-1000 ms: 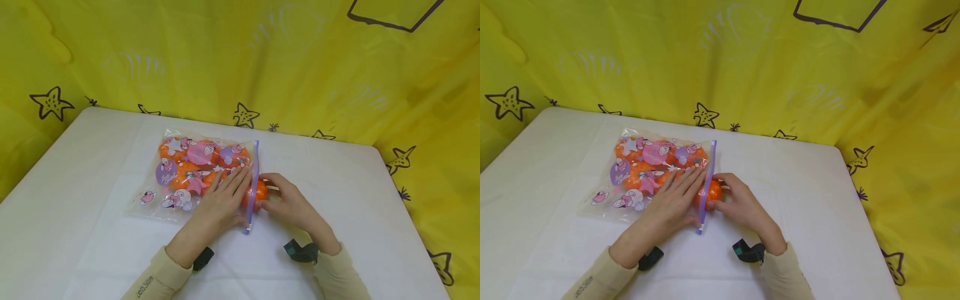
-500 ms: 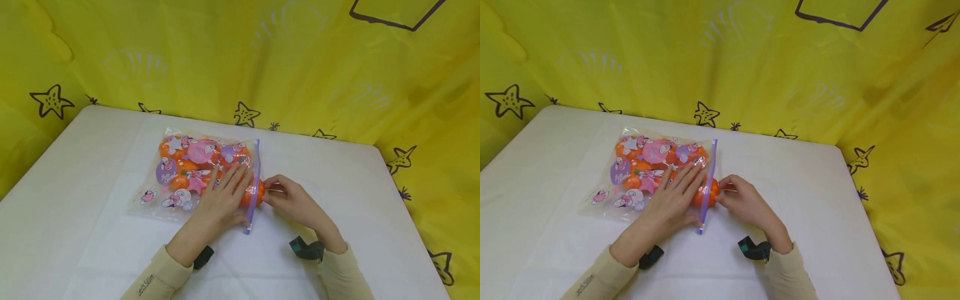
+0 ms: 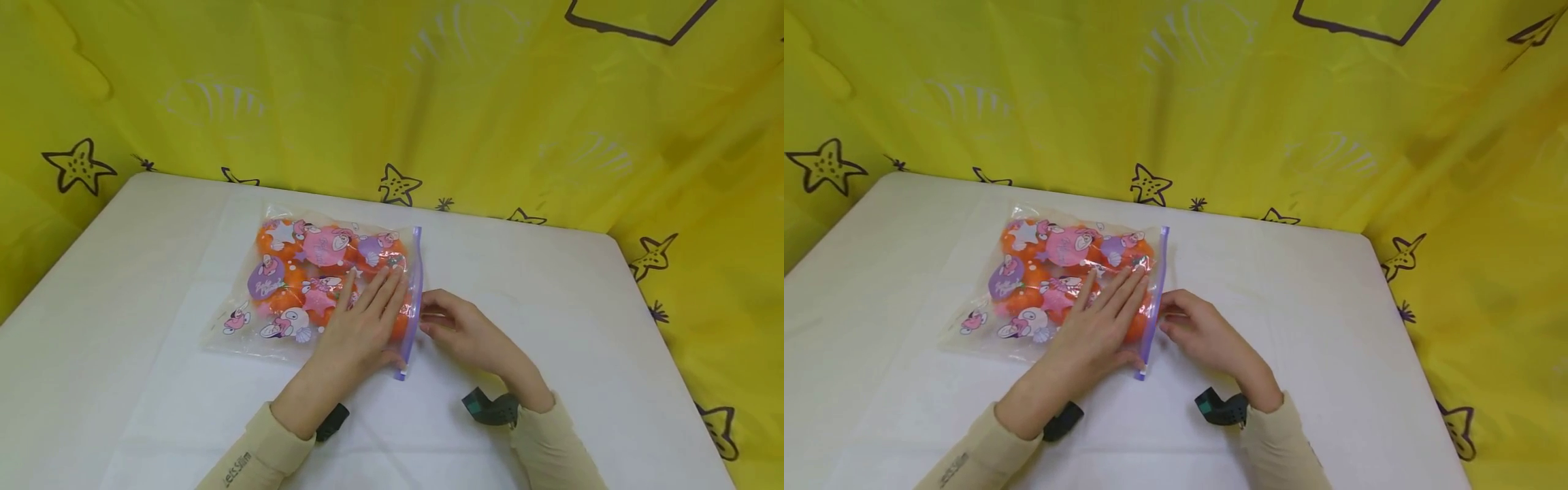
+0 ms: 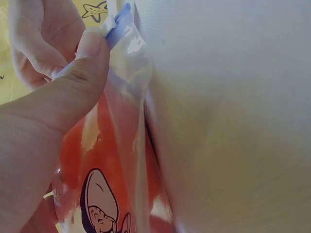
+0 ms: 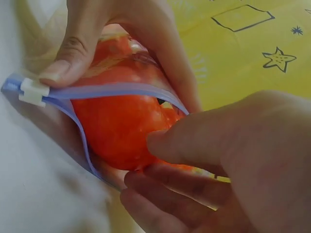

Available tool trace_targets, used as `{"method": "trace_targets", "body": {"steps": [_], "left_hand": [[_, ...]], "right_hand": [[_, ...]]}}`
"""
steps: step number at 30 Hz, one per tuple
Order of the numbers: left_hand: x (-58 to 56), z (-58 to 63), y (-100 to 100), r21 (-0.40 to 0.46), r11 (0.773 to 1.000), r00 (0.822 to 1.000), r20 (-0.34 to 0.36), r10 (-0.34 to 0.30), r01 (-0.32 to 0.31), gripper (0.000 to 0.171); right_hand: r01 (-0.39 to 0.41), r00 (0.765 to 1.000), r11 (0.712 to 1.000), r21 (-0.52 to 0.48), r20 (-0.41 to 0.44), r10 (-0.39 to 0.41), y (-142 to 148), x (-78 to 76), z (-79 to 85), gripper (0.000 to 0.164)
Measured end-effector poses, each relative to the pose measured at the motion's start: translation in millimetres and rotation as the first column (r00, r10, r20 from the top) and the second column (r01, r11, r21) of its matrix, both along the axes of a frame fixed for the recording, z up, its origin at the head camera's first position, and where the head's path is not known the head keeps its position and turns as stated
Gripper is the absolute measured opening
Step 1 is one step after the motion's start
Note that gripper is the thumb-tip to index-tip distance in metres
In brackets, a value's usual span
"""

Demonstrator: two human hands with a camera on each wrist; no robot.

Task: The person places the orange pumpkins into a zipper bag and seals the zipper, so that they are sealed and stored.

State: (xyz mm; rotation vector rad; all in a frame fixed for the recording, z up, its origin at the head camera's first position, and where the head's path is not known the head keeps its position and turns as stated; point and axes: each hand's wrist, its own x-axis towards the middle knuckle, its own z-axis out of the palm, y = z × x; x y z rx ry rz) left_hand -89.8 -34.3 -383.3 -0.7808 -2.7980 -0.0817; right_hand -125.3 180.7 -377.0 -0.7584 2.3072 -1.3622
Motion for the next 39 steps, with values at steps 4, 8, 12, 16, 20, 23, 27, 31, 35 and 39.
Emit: {"method": "trace_targets", "body": {"steps": [4, 8, 12, 16, 20, 23, 27, 31, 35, 39], "left_hand": [[0.3, -3.2, 0.5, 0.002, 1.000, 1.000, -0.007, -0.009, 0.009, 0.124], [-0.3, -5.2, -0.6, 0.025, 1.000, 1.000, -0.009, -0.010, 0.011, 0.124], [-0.9, -5.4, -2.0, 0.050, 0.999, 1.000, -0.001, -0.018, 0.018, 0.124], [-0.8, -5.1, -1.9, 0.048, 0.999, 1.000, 0.004, -0.023, 0.023, 0.124], [-0.1, -5.4, -1.4, 0.035, 0.999, 1.000, -0.005, -0.025, 0.025, 0.124], [0.4, -5.8, -1.0, 0.033, 0.999, 1.000, -0.007, -0.021, 0.021, 0.123], [0.8, -5.5, -0.2, 0.031, 0.999, 1.000, 0.001, -0.009, 0.009, 0.122], [0.4, -5.2, -0.2, 0.033, 0.999, 1.000, 0.007, -0.001, 0.001, 0.121], [0.0, -4.8, -1.2, 0.027, 1.000, 1.000, 0.007, -0.004, 0.004, 0.121], [0.1, -4.5, -2.6, 0.003, 1.000, 1.000, 0.014, -0.018, 0.018, 0.118]], "right_hand": [[-0.074, 0.997, 0.996, -0.045, 0.011, 0.075, -1.7, 2.0, -3.6, 0.038], [-0.120, 0.993, 0.992, -0.040, -0.011, 0.120, -1.8, 1.6, -7.6, 0.041], [-0.122, 0.993, 0.993, -0.009, -0.002, 0.122, 0.4, 0.6, -9.8, 0.043], [-0.113, 0.993, 0.994, -0.008, 0.012, 0.113, 1.0, -0.3, -12.1, 0.044], [-0.125, 0.992, 0.992, -0.032, 0.008, 0.125, -1.0, -1.1, -15.0, 0.047], [-0.133, 0.991, 0.990, -0.041, -0.014, 0.132, -2.2, -1.3, -17.0, 0.049], [-0.129, 0.990, 0.991, -0.032, -0.062, 0.127, -2.6, -1.2, -18.4, 0.047], [-0.126, 0.990, 0.992, 0.005, -0.068, 0.126, -2.0, -1.4, -18.1, 0.044], [-0.131, 0.991, 0.991, 0.008, -0.016, 0.131, -1.8, -1.3, -15.7, 0.038], [-0.094, 0.995, 0.996, 0.006, 0.031, 0.094, -0.5, -0.8, -11.8, 0.032]]}}
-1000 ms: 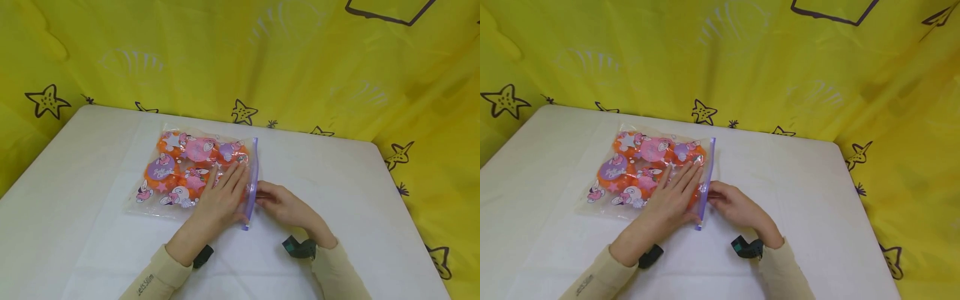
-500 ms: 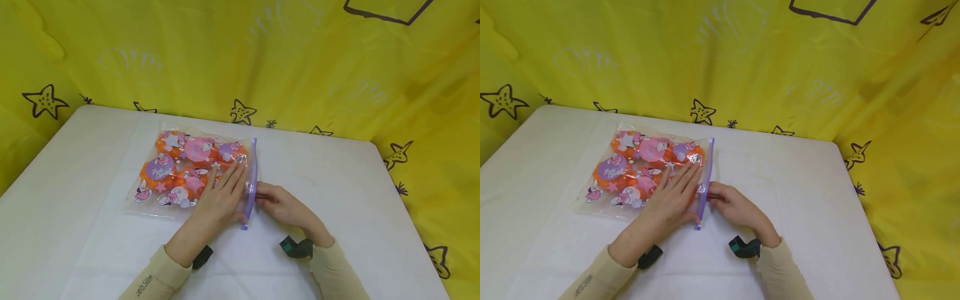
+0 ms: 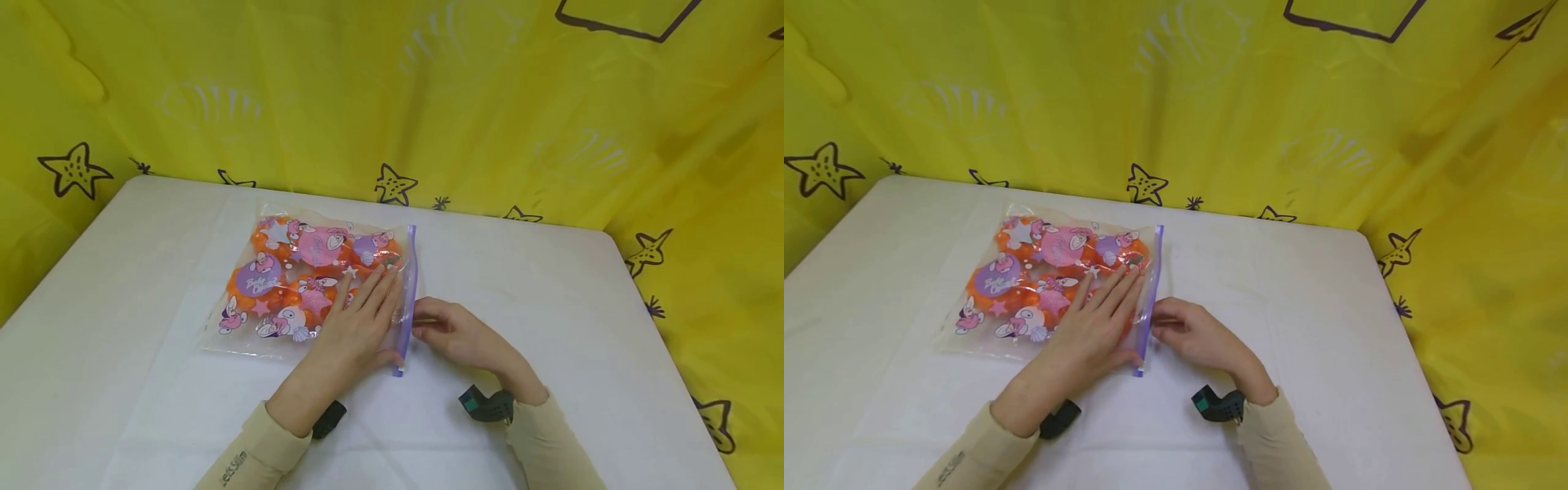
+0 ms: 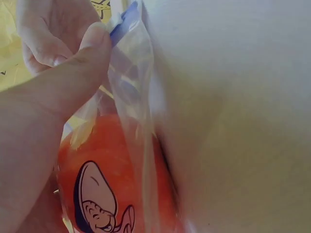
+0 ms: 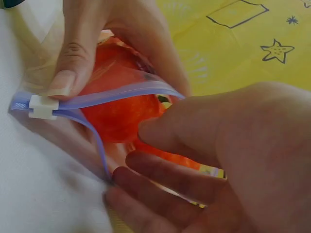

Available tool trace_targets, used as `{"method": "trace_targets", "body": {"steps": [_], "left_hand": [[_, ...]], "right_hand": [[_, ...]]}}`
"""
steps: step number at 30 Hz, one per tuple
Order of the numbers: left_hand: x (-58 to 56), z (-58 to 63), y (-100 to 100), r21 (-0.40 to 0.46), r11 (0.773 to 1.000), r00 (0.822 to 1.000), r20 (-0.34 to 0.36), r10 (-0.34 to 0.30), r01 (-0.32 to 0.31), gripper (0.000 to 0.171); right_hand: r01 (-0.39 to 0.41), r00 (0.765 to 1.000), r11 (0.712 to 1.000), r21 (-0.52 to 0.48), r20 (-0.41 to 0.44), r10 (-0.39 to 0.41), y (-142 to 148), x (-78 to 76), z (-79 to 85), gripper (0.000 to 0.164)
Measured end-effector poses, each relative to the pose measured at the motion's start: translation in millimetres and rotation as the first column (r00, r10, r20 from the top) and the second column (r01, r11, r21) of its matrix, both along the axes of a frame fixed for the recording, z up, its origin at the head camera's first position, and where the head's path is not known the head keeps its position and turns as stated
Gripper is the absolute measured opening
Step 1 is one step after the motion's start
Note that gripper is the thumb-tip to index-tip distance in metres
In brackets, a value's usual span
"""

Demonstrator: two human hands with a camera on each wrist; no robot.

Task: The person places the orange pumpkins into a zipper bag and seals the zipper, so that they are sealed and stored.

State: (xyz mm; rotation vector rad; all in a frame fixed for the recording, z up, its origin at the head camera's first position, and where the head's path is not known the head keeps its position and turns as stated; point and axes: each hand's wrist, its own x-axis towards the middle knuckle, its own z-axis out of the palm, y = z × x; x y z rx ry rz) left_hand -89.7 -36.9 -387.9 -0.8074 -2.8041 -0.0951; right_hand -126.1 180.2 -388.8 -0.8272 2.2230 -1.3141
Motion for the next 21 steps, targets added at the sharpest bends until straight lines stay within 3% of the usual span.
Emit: {"method": "trace_targets", "body": {"steps": [8, 13, 21], "left_hand": [[1.1, 1.7, -3.3, -0.058, 0.998, 0.999, 0.034, 0.007, -0.005, 0.109], [2.0, 3.4, -0.8, -0.097, 0.995, 0.998, 0.063, 0.010, -0.003, 0.109], [2.2, 2.5, 0.9, -0.107, 0.994, 0.998, 0.054, 0.011, -0.005, 0.109]], "right_hand": [[0.094, 0.992, 0.989, 0.116, 0.079, -0.104, 1.5, -0.7, 6.1, 0.030], [0.089, 0.976, 0.991, 0.101, 0.189, -0.107, 0.0, -0.6, 8.0, 0.039], [0.103, 0.964, 0.990, 0.096, 0.235, -0.123, -2.2, 2.2, 10.1, 0.040]]}}
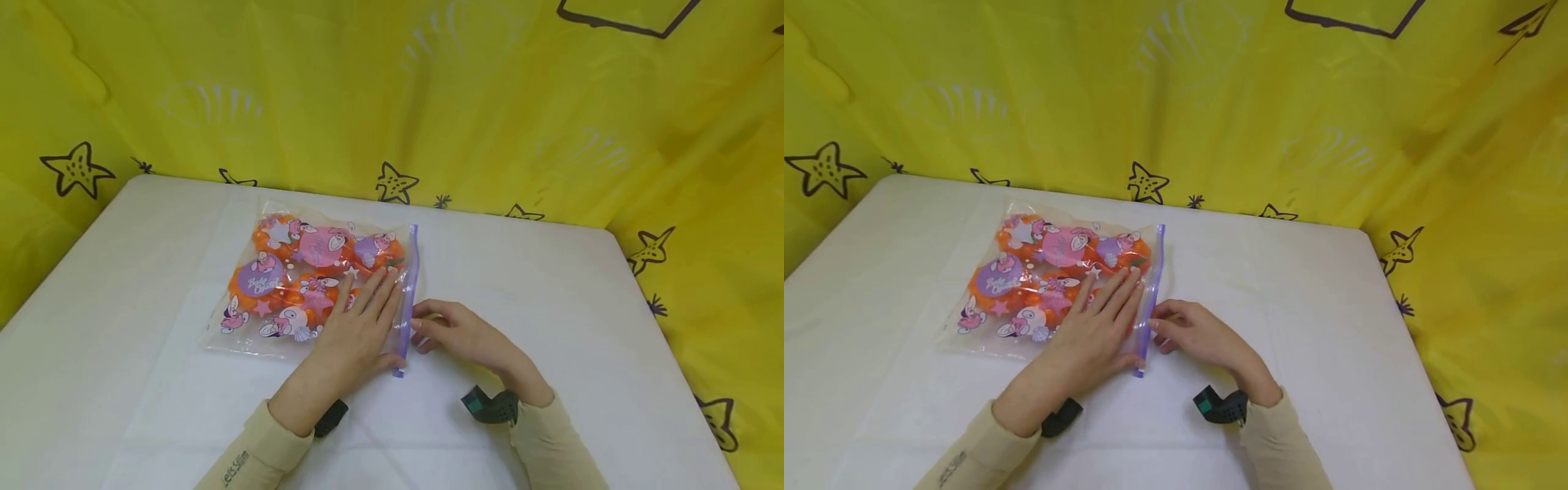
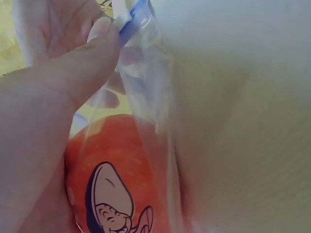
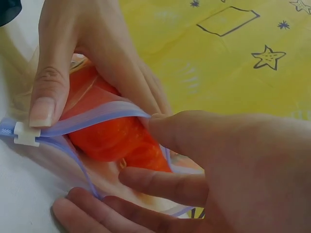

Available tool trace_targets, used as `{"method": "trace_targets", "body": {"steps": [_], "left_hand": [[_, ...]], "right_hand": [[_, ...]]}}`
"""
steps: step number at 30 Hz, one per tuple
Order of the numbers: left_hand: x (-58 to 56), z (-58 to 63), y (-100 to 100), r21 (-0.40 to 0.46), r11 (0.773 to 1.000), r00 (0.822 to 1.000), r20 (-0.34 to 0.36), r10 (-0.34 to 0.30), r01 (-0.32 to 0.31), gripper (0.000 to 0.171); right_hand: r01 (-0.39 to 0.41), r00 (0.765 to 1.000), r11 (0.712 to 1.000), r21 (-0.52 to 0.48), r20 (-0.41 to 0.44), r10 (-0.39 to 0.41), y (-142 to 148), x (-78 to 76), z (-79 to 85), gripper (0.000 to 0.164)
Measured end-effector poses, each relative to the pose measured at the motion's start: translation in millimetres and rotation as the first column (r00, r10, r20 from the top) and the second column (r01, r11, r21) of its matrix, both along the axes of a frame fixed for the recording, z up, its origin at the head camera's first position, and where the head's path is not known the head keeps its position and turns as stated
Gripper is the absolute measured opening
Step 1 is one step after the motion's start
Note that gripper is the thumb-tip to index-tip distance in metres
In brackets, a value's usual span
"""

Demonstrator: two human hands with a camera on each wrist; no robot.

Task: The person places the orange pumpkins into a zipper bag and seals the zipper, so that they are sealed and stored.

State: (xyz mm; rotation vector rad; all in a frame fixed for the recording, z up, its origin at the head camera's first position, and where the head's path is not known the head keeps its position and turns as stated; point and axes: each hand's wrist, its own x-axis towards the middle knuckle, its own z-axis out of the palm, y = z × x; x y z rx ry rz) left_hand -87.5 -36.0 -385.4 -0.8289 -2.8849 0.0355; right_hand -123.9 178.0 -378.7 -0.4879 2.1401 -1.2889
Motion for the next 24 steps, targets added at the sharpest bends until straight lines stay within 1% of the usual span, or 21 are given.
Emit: {"method": "trace_targets", "body": {"steps": [3, 6, 9, 11, 16, 20, 24], "left_hand": [[-0.1, -0.6, 0.1, 0.009, 1.000, 1.000, 0.004, 0.001, -0.001, 0.110], [-0.6, -1.3, 0.0, 0.034, 0.999, 1.000, 0.012, 0.000, 0.000, 0.111], [-1.5, -1.5, -1.6, 0.071, 0.997, 1.000, 0.016, -0.005, 0.004, 0.114], [-2.4, -1.5, -3.1, 0.102, 0.995, 1.000, 0.012, -0.008, 0.007, 0.117], [-3.5, -0.8, -6.5, 0.150, 0.988, 0.999, -0.009, -0.032, 0.033, 0.115], [-3.2, 0.8, -6.4, 0.134, 0.989, 0.998, -0.046, -0.052, 0.058, 0.111], [-1.7, 2.4, -4.4, 0.104, 0.992, 0.994, -0.090, -0.066, 0.076, 0.111]], "right_hand": [[-0.009, 1.000, 1.000, 0.016, 0.027, 0.008, 1.8, 1.3, 1.3, 0.041], [-0.032, 0.997, 0.999, 0.025, 0.074, 0.030, 2.7, 2.6, 0.4, 0.041], [-0.056, 0.993, 0.998, 0.012, 0.109, 0.054, -0.3, 3.3, -2.8, 0.039], [-0.056, 0.991, 0.998, -0.012, 0.123, 0.057, -3.4, 3.8, -5.4, 0.037], [-0.014, 0.987, 0.996, -0.090, 0.158, 0.028, -11.4, 6.1, -8.8, 0.038], [0.039, 0.986, 0.991, -0.125, 0.169, -0.017, -14.5, 6.7, -11.0, 0.038], [0.076, 0.983, 0.986, -0.150, 0.174, -0.049, -14.7, 6.2, -12.7, 0.036]]}}
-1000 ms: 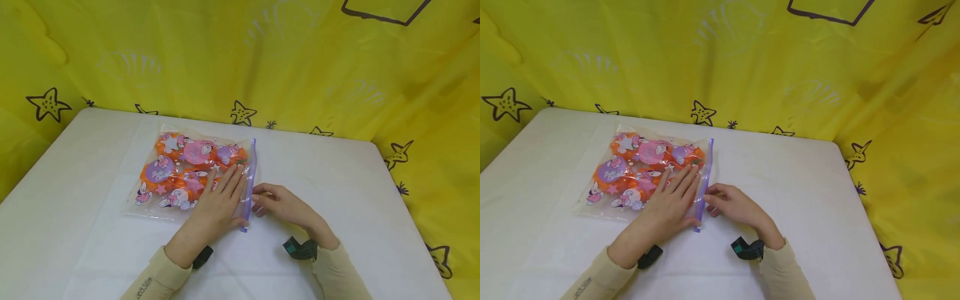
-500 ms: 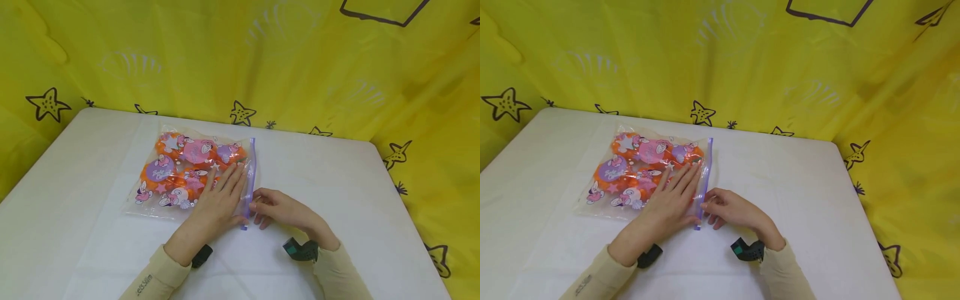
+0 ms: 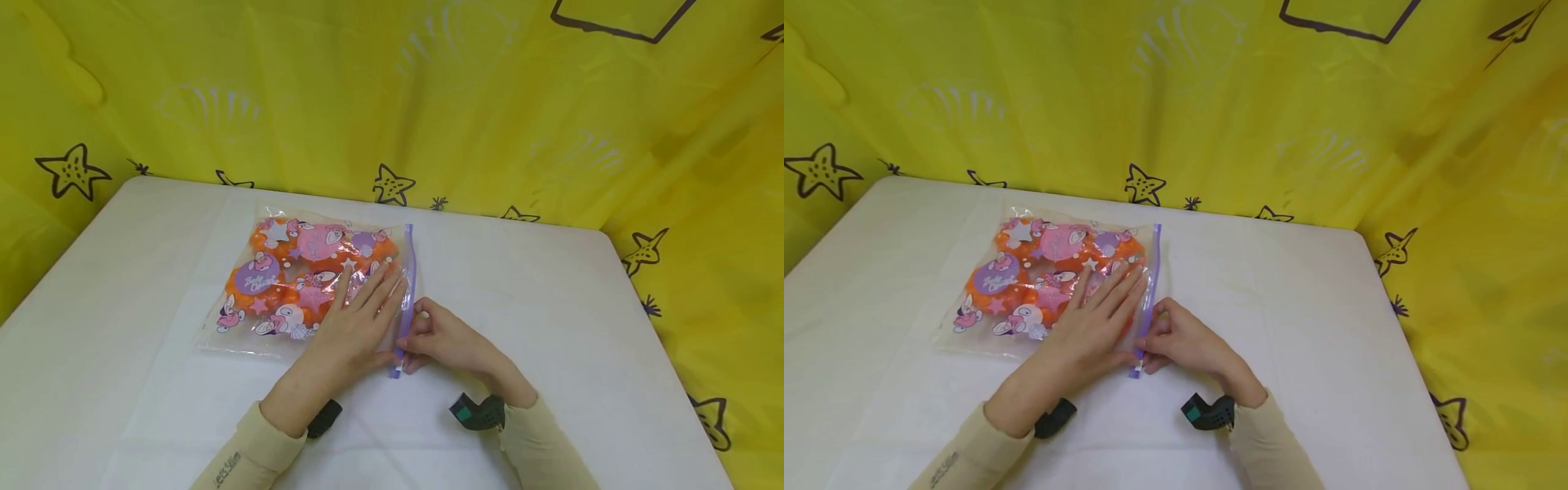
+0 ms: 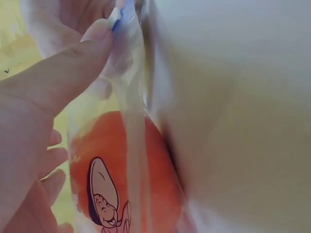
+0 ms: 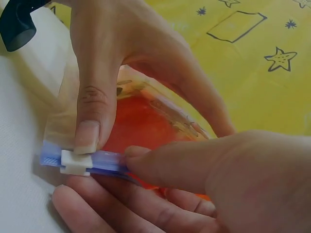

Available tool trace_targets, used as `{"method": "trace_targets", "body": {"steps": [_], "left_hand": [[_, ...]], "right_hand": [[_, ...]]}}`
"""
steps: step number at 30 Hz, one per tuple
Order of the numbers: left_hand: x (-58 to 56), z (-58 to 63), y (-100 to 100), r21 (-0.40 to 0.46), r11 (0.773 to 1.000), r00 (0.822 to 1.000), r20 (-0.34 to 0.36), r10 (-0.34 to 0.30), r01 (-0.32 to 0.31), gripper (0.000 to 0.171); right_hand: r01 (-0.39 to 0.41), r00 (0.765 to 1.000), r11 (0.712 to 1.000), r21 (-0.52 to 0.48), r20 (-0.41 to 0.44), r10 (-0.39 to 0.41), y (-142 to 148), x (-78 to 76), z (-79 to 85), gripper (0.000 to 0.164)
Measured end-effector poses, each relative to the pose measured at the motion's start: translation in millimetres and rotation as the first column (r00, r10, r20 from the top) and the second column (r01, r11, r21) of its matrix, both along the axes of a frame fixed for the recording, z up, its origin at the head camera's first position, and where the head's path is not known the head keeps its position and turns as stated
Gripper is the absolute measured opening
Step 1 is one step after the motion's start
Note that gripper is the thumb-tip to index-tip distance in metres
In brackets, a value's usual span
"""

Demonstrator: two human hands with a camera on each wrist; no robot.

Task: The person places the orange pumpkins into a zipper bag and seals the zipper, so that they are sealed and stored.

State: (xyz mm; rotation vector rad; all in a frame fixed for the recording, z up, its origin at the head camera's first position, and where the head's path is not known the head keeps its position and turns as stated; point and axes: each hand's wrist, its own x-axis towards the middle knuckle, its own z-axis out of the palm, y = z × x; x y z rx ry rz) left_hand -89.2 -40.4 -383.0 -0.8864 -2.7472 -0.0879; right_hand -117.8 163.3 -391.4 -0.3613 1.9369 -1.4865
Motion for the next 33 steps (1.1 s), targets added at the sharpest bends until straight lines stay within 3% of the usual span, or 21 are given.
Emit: {"method": "trace_targets", "body": {"steps": [7, 14, 21, 26, 33], "left_hand": [[4.6, -1.2, 4.3, -0.022, 1.000, 0.999, 0.033, -0.020, 0.021, 0.119], [12.5, 0.5, 11.6, -0.082, 0.996, 0.998, 0.062, 0.024, -0.019, 0.128], [21.9, -5.2, 15.5, -0.069, 0.997, 0.998, 0.049, 0.040, -0.037, 0.111], [22.5, -10.3, 14.8, -0.094, 0.994, 0.998, 0.049, 0.051, -0.046, 0.094], [21.4, -12.1, 14.1, -0.117, 0.993, 0.997, 0.071, 0.026, -0.017, 0.093]], "right_hand": [[0.038, 0.999, 0.999, 0.020, -0.003, -0.038, 0.5, -0.6, -1.5, 0.040], [0.078, 0.997, 0.996, 0.046, -0.025, -0.077, 4.8, -3.2, -3.6, 0.049], [0.122, 0.992, 0.986, 0.114, 0.017, -0.124, 6.4, -5.8, -4.3, 0.056], [0.138, 0.986, 0.988, 0.067, 0.082, -0.143, 7.2, -6.5, -4.6, 0.054], [0.162, 0.973, 0.987, 0.000, 0.163, -0.160, 9.3, -9.2, -8.7, 0.055]]}}
